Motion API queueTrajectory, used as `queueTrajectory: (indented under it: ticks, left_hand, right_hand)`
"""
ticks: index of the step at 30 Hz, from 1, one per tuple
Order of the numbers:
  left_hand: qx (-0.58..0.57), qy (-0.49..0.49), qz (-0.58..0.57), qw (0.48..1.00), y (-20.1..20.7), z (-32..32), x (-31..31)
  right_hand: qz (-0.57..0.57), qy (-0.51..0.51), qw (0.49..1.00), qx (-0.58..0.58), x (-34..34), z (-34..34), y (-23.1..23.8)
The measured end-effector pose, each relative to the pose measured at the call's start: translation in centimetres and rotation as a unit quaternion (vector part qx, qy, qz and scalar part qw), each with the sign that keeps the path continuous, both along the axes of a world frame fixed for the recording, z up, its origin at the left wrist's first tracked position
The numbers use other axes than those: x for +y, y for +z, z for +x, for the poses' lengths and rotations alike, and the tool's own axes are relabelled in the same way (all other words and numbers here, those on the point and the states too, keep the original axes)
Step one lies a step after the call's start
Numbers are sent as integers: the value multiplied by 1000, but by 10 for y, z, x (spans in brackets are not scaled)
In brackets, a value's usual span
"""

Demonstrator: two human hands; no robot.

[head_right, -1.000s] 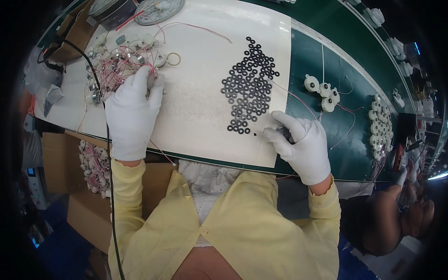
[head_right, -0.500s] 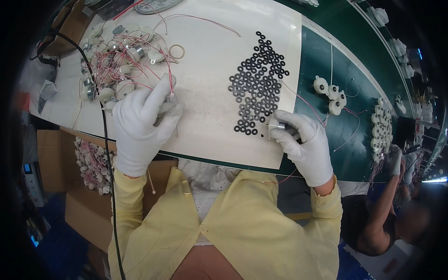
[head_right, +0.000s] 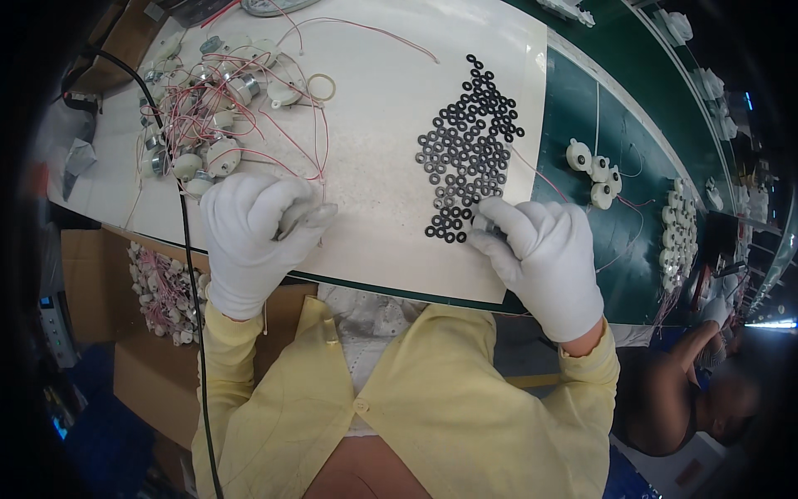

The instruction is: The person applies a white substance to the center of white plastic components using a small brush. They then pick up small black rings and place them onto the components. The person handles the components one at a time, moving them between the work surface and a pile of finished items.

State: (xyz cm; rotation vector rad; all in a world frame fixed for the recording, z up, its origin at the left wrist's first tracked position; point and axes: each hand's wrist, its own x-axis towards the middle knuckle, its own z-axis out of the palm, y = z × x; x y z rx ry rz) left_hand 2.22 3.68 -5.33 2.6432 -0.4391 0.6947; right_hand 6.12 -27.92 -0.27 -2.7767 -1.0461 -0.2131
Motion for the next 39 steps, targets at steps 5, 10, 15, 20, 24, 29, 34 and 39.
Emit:
queueTrajectory:
  ticks: [5,10,15,20,24,29,34,39]
  left_hand:
    - [-5,-9,-12,1000,-2,1,1]
    - [-16,-20,-18,1000,-1,5,1]
    - [-21,-16,-14,1000,-2,5,-1]
    - [-1,-26,-16,1000,0,4,1]
    - [-12,-27,-5,1000,1,5,2]
    - [-22,-29,-9,999,0,7,1]
    - [-10,-32,-17,999,2,7,0]
    - [-10,-35,-15,999,4,6,0]
  right_hand:
    - [-101,9,994,33,-6,-6,21]
    - [-116,11,993,34,-4,-8,25]
    - [-128,18,990,59,-1,-5,28]
    - [-137,24,990,22,1,-8,26]
    - [-175,49,983,-12,-1,-3,25]
    - [-182,50,982,15,4,0,27]
    - [-102,34,994,28,-5,-2,15]
    - [106,-140,968,178,-24,-24,-3]
